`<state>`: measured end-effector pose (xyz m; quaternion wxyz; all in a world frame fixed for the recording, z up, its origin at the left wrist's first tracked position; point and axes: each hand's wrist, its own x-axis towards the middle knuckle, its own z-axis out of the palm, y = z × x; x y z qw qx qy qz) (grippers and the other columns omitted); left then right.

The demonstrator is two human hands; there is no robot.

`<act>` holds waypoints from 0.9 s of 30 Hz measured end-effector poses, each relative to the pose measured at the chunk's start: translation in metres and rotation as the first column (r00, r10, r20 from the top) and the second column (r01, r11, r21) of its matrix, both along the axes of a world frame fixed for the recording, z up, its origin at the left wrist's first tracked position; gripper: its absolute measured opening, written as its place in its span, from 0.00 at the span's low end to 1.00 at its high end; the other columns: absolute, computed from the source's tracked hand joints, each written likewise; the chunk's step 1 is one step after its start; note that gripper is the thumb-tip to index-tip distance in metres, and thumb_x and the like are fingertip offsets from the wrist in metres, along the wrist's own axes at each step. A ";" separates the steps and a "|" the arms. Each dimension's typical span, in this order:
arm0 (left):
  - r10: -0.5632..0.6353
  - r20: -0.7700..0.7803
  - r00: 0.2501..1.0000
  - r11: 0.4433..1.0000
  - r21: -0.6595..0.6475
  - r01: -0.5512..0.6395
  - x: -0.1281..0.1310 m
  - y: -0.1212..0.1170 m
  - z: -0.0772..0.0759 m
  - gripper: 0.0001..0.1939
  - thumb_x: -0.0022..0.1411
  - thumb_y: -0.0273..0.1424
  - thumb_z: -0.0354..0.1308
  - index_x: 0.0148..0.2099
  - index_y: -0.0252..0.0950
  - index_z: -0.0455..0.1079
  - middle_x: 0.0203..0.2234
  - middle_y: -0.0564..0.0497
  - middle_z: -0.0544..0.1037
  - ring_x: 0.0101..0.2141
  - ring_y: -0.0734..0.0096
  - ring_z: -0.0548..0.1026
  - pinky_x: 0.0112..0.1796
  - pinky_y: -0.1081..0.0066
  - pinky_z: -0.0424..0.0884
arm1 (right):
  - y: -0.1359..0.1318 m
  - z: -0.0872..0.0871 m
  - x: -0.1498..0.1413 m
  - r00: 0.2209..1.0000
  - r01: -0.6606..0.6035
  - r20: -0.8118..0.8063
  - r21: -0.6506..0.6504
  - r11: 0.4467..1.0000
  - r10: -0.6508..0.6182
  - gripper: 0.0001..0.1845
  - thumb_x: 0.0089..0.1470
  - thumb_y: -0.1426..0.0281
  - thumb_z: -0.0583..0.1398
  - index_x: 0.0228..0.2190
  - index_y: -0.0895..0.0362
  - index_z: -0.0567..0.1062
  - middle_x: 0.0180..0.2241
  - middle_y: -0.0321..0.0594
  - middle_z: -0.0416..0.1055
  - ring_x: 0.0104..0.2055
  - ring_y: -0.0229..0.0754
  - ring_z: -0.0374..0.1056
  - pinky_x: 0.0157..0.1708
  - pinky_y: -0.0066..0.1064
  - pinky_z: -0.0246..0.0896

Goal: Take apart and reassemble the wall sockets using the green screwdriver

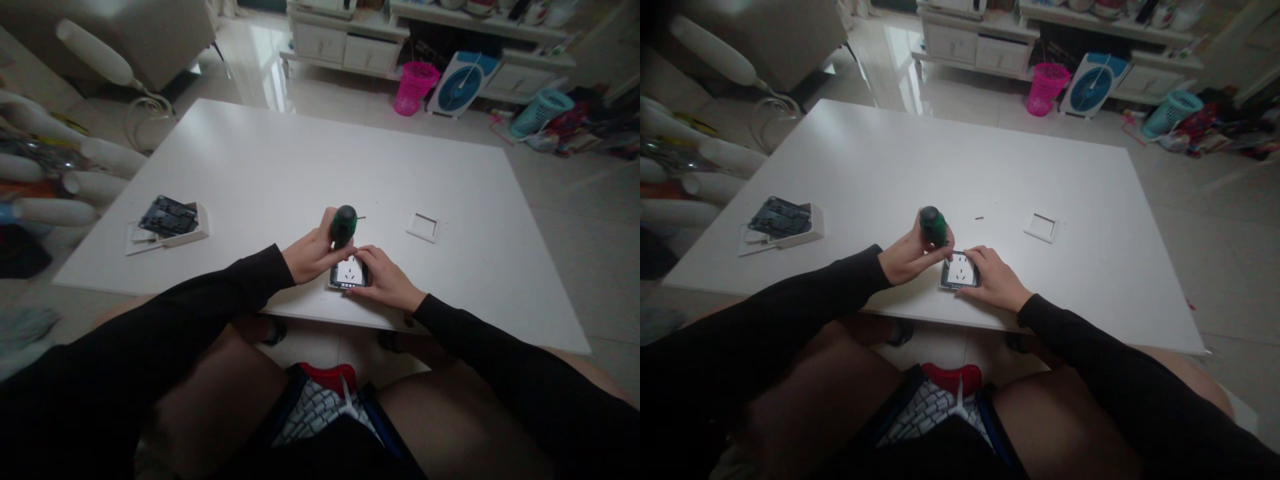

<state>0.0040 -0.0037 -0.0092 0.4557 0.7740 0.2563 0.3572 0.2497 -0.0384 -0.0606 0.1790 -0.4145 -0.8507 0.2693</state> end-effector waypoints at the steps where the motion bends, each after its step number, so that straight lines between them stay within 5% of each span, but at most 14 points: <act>1: 0.001 -0.004 1.000 1.000 0.004 -0.001 0.001 0.001 0.000 0.13 0.73 0.38 0.58 0.51 0.38 0.62 0.36 0.49 0.76 0.33 0.66 0.77 0.36 0.64 0.76 | 0.000 0.000 0.000 1.000 0.000 0.000 -0.001 1.000 0.000 0.41 0.53 0.50 0.71 0.62 0.48 0.65 0.56 0.50 0.68 0.56 0.61 0.67 0.55 0.58 0.70; 6: 0.056 0.033 0.998 0.996 0.065 -0.058 0.002 0.007 -0.004 0.11 0.69 0.38 0.63 0.43 0.36 0.68 0.36 0.48 0.76 0.39 0.64 0.77 0.43 0.61 0.77 | 0.000 -0.001 0.000 1.000 0.004 0.000 -0.005 1.000 -0.004 0.43 0.53 0.51 0.72 0.64 0.48 0.64 0.58 0.50 0.67 0.59 0.62 0.66 0.58 0.59 0.68; 14: 0.007 0.117 0.993 0.998 -0.067 0.001 0.003 0.001 -0.001 0.12 0.72 0.32 0.57 0.55 0.36 0.63 0.40 0.45 0.79 0.42 0.63 0.80 0.48 0.59 0.76 | 0.000 0.000 0.000 1.000 0.004 0.004 -0.012 1.000 -0.004 0.41 0.54 0.51 0.71 0.63 0.48 0.65 0.57 0.51 0.68 0.58 0.62 0.66 0.56 0.60 0.69; 21: 0.083 0.014 0.996 0.997 -0.010 -0.083 0.006 0.003 -0.007 0.14 0.71 0.40 0.59 0.51 0.37 0.66 0.35 0.49 0.76 0.34 0.64 0.75 0.39 0.60 0.76 | 0.000 -0.001 0.000 1.000 0.003 -0.003 0.003 1.000 -0.003 0.41 0.54 0.51 0.71 0.62 0.48 0.65 0.57 0.51 0.68 0.57 0.62 0.67 0.56 0.60 0.69; 27: 0.071 0.084 0.994 0.997 -0.009 -0.071 0.008 0.008 -0.006 0.12 0.66 0.36 0.66 0.43 0.35 0.68 0.36 0.48 0.76 0.37 0.65 0.76 0.37 0.65 0.76 | 0.000 -0.001 0.000 1.000 -0.001 0.001 0.000 1.000 0.001 0.42 0.53 0.52 0.72 0.63 0.49 0.65 0.58 0.51 0.68 0.59 0.62 0.66 0.57 0.60 0.68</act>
